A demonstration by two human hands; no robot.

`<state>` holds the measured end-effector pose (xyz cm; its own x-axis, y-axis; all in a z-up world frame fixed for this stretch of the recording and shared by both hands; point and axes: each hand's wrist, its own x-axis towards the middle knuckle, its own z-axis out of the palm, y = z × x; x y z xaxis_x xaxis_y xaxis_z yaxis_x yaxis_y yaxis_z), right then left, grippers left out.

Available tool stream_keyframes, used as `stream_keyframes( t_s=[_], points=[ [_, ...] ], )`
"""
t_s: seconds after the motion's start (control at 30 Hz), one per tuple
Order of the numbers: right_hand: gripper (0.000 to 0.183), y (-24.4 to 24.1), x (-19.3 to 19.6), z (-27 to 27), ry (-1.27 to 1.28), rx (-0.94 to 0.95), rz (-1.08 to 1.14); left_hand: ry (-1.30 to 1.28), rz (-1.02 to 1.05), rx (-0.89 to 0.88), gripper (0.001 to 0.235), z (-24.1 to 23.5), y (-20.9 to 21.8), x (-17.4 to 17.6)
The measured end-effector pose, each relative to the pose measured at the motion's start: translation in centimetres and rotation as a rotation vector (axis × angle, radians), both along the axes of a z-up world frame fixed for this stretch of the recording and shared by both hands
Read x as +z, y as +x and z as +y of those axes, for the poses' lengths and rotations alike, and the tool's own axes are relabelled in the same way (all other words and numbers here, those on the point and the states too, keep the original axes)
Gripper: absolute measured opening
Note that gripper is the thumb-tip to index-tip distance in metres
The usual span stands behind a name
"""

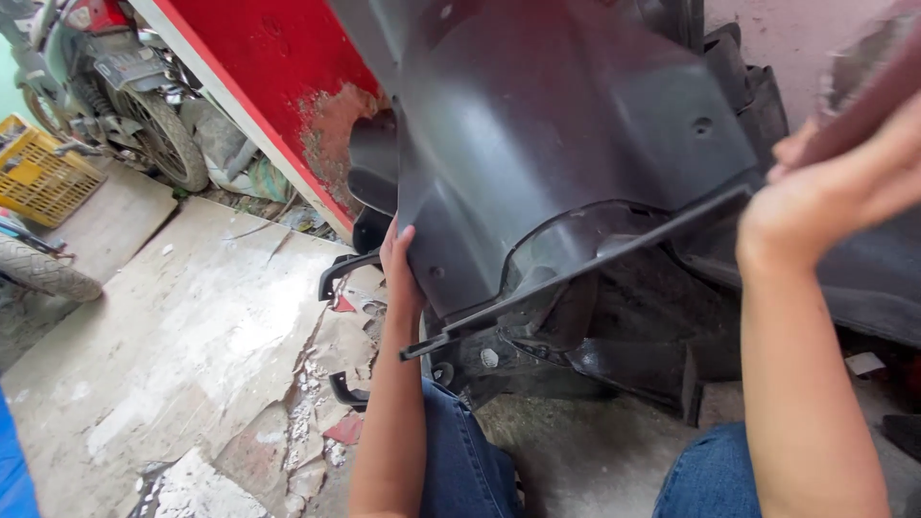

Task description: The person sands the surface of a black plastic motorcycle part using a piece of sandpaper. They hold the part with one hand and rub the sandpaper against the edges and flat surfaces with the other hand.

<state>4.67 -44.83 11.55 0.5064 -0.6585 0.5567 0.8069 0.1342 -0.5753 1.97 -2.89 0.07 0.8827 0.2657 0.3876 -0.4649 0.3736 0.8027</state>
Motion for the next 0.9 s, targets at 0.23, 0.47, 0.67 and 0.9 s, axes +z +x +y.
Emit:
stream_keyframes(
  t_s=[0.23, 0.47, 0.67, 0.9],
  points=[
    [0.049, -0.8, -3.9, -4.3, -0.106, -0.193, 0.051, -0.381, -0.159, -0.45, 0.06, 0.2, 4.4, -2.8],
    [0.047, 0.3, -1.5, 0.8, -0.009, -0.135, 0.032, -0.707, -0.067, -0.392, 0.069, -2.2, 1.4, 0.0],
    [0.035, 1.7, -4.7, 5.5, 0.023, 0.023, 0.122, -0.712, -0.051, -0.417, 0.063, 3.1, -2.3, -0.6],
    [0.03, 2.7, -6.0, 9.4, -0.141, 0.016, 0.179, -0.626, 0.081, -0.248, 0.064, 7.4, -2.5, -3.8]
  ],
)
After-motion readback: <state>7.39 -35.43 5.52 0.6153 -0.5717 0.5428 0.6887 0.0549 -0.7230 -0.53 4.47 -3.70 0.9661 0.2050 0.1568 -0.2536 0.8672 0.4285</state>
